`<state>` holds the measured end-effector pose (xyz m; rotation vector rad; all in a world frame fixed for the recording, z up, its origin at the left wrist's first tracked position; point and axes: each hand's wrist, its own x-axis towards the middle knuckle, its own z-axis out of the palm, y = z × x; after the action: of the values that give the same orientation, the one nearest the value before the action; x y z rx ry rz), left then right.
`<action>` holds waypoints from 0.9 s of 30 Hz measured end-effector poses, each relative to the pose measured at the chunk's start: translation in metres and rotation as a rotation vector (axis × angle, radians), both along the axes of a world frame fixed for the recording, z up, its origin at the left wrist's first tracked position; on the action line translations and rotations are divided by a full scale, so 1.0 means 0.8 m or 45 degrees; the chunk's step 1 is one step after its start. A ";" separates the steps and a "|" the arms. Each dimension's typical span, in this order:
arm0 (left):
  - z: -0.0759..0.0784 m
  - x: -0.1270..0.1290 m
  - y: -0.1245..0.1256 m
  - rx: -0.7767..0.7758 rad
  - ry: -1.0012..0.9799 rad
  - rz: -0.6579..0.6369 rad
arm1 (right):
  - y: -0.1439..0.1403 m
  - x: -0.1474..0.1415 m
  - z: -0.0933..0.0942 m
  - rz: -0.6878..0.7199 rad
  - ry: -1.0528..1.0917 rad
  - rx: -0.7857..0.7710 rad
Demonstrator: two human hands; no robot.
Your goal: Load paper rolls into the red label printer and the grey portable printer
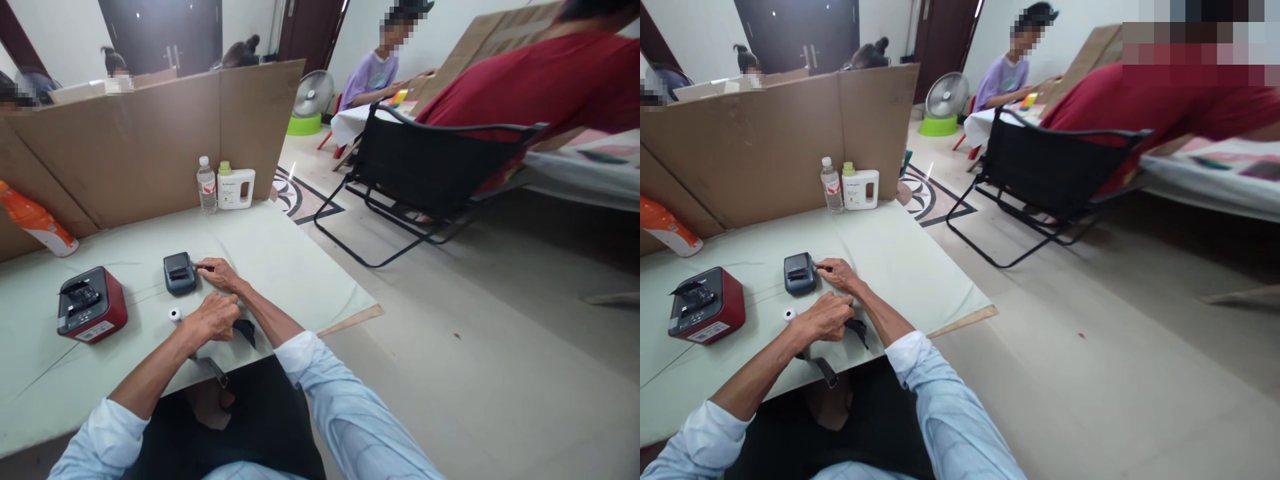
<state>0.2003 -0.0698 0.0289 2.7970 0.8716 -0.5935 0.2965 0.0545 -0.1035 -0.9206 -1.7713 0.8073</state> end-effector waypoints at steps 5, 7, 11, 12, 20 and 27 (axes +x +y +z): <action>0.007 -0.002 -0.011 -0.012 0.064 0.008 | -0.003 0.000 0.004 0.010 0.020 -0.013; 0.007 -0.008 -0.015 -0.013 0.075 0.004 | -0.005 0.000 0.006 0.005 0.025 -0.017; 0.008 -0.021 -0.018 -0.036 0.072 -0.008 | -0.007 0.000 0.009 0.011 0.011 -0.007; 0.009 -0.023 -0.019 -0.047 0.066 -0.015 | -0.007 0.000 0.009 0.010 0.007 -0.003; 0.018 -0.032 -0.025 -0.098 0.039 -0.074 | -0.006 -0.001 0.007 0.000 -0.001 -0.014; 0.009 -0.044 -0.028 -0.094 -0.044 -0.096 | -0.007 0.000 0.008 -0.001 -0.024 -0.003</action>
<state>0.1653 -0.0918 0.0363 2.7748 0.7256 -0.5744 0.2964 0.0488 -0.0971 -0.9331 -1.7864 0.8031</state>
